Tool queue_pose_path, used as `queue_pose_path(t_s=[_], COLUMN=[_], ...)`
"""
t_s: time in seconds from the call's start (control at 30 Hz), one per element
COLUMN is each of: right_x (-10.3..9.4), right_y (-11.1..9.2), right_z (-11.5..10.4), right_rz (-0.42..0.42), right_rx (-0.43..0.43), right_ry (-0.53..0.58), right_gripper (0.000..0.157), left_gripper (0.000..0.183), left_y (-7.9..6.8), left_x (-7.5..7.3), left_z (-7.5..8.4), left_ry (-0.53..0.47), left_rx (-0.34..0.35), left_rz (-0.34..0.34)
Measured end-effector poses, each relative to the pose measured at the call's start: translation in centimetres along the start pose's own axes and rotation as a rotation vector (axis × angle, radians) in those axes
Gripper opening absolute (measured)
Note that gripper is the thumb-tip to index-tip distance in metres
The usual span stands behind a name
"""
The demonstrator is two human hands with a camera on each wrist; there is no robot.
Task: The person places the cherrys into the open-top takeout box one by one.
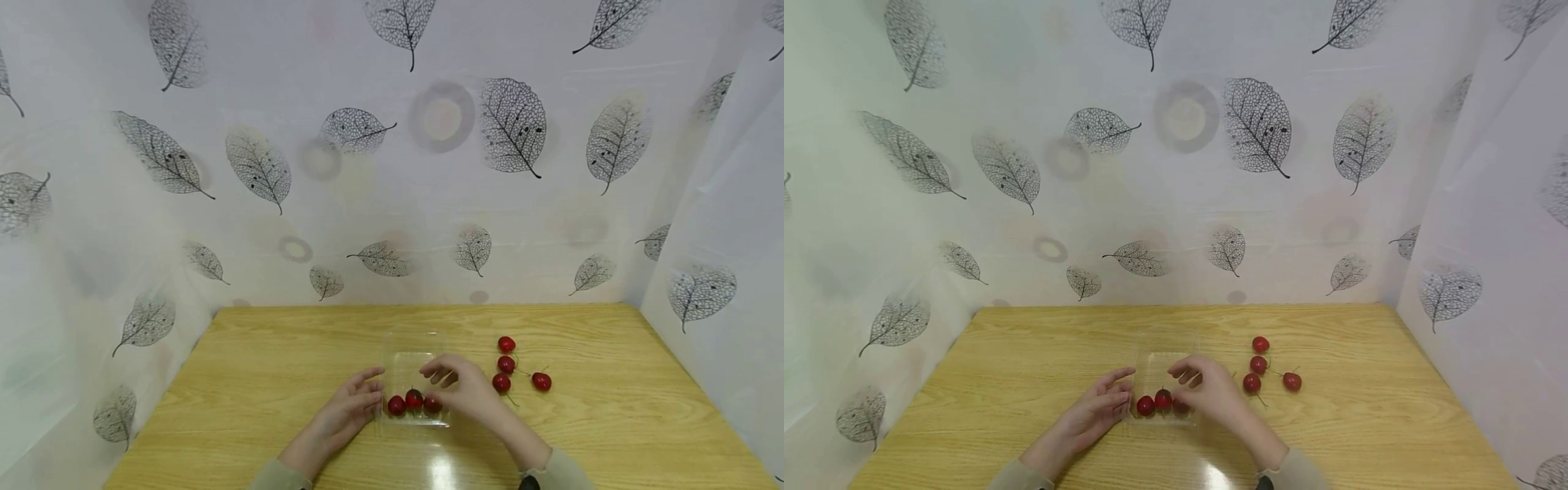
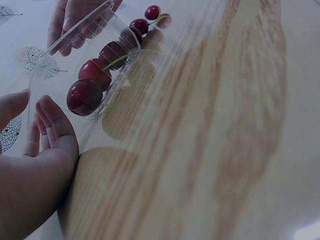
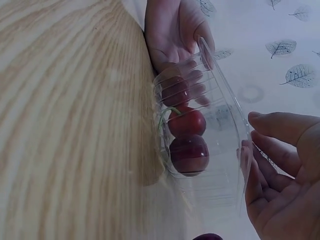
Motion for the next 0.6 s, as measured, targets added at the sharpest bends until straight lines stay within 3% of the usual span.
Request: queue_pose_path(t_s=[0.6], right_x=[-2.4], right_y=[-1.0], right_z=[1.2], right_rz=[0.099], right_rx=[0.014], right_ry=[0.053], right_gripper=[0.029], left_gripper=[0.063], left_y=[0.1], left_x=[-0.1], left_z=[0.0], left_ry=[-0.021], left_rx=[0.007], left_rz=[-0.002])
Point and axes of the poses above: each hand's wrist, its own y-axis towards the middle knuckle, its own x-axis out of the palm, z = x × y, the point moved 1 cm from there along y, towards the middle knuckle, and after that the axes turned 11 degrees about -z, right-handed, at the moved point
